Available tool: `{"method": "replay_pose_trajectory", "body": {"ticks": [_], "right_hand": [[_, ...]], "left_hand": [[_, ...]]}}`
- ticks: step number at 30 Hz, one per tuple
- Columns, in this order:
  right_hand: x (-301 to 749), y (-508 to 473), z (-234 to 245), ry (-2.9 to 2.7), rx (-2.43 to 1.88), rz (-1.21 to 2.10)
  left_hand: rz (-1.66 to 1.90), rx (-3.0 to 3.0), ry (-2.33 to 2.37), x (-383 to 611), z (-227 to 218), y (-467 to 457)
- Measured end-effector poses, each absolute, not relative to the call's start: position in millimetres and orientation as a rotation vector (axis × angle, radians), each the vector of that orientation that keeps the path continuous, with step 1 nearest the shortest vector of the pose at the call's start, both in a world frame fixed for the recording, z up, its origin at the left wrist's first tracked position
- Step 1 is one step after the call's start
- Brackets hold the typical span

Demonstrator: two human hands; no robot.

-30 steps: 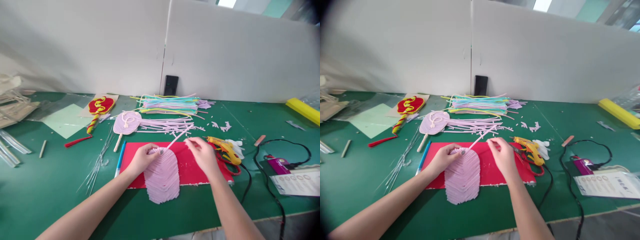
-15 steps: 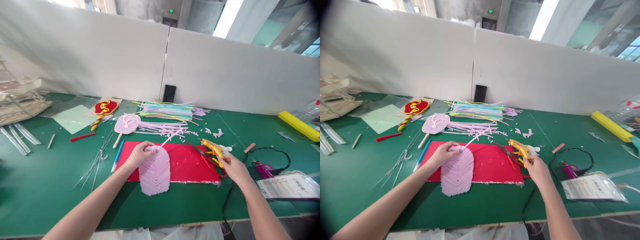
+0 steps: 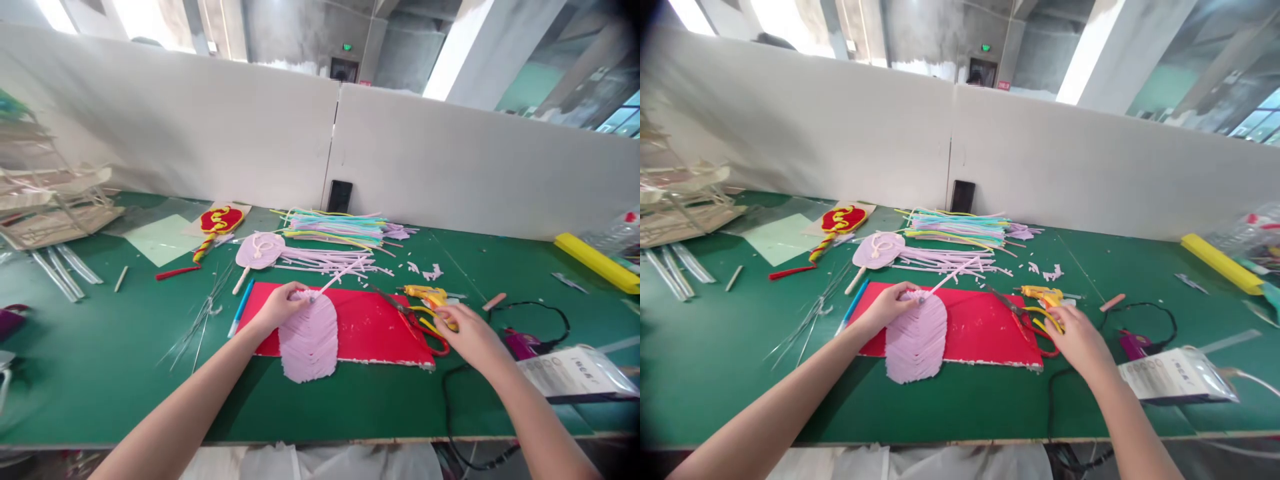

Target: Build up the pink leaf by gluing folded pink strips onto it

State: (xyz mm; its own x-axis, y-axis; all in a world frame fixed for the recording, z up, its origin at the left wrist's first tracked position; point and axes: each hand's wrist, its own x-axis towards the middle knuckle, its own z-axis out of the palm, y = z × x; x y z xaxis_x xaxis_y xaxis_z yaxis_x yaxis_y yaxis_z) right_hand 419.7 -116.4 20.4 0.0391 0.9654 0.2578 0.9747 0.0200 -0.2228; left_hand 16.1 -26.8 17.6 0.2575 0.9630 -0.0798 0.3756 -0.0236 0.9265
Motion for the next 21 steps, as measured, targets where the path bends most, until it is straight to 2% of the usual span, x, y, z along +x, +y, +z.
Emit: {"method": "replay_pose_trajectory", "body": {"ticks": [3,13,18,21], "right_hand": [[398.8,-119.9,18.2,-2.142,-1.922,0.187],[394.6,-99.9,6.9,-2.078,-2.159,0.076],[388.8,-92.7,18.8,-1.999,-2.206,0.301],[380.3,-96.5,28.3,-1.866,-2.144,0.298]], "left_hand": [[0.778,1.592,1.273,16.2,16.9,-25.9],[0.762,1.578,1.217,14.2,15.6,-25.6],[0.744,1.562,1.207,14.8,17.7,-25.1],[0.753,1.543,1.217,15.9,17.2,-24.5]]}}
